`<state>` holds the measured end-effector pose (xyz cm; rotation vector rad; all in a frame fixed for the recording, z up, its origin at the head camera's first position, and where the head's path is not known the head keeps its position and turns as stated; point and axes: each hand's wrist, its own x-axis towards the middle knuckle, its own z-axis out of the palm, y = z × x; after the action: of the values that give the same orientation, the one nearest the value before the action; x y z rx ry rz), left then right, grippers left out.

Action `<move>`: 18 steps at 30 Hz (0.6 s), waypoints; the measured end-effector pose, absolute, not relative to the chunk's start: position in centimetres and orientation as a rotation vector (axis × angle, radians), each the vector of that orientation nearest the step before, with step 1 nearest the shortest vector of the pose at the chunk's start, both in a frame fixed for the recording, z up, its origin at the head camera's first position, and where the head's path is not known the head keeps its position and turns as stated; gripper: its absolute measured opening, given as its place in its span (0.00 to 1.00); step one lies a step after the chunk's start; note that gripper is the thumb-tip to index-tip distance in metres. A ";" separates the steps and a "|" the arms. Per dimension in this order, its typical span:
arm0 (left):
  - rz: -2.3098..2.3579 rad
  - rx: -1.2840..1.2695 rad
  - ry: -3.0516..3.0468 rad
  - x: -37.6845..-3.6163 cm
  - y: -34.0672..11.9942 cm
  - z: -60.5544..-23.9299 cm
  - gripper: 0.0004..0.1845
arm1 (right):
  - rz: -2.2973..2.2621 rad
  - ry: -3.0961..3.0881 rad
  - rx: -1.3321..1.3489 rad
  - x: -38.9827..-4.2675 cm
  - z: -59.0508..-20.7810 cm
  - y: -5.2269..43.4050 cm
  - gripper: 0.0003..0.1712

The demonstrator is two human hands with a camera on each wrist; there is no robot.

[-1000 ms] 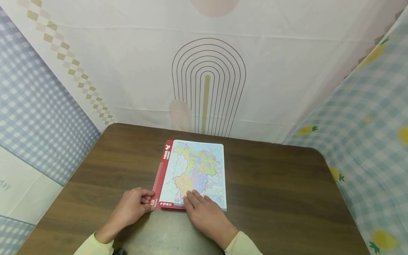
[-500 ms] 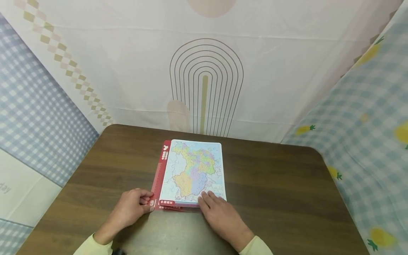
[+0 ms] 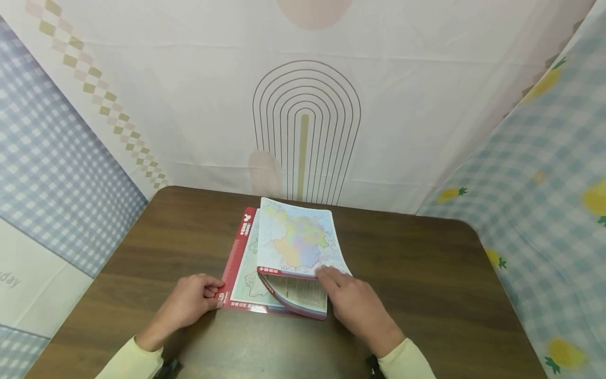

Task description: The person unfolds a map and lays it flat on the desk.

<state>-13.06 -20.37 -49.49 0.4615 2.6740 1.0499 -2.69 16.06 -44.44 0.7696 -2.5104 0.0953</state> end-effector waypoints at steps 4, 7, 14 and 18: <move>1.083 0.511 2.656 -13.9 -21.1 -49.8 0.15 | 0.159 -2.532 0.695 -2.4 -43.5 18.0 0.38; 1.098 0.533 2.636 -14.4 -21.7 -50.1 0.15 | 0.203 -2.531 0.640 -2.1 -43.1 19.5 0.36; 1.101 0.496 2.592 -14.7 -23.0 -50.1 0.19 | 0.209 -2.568 0.501 -0.1 -42.6 22.4 0.28; 1.095 0.472 2.593 -14.9 -24.1 -50.0 0.20 | 0.222 -2.593 0.411 1.2 -42.4 23.6 0.35</move>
<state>-14.90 -24.07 -49.96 0.4724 2.5929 1.0950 1.21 23.60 -42.40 0.4111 -2.5930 0.2218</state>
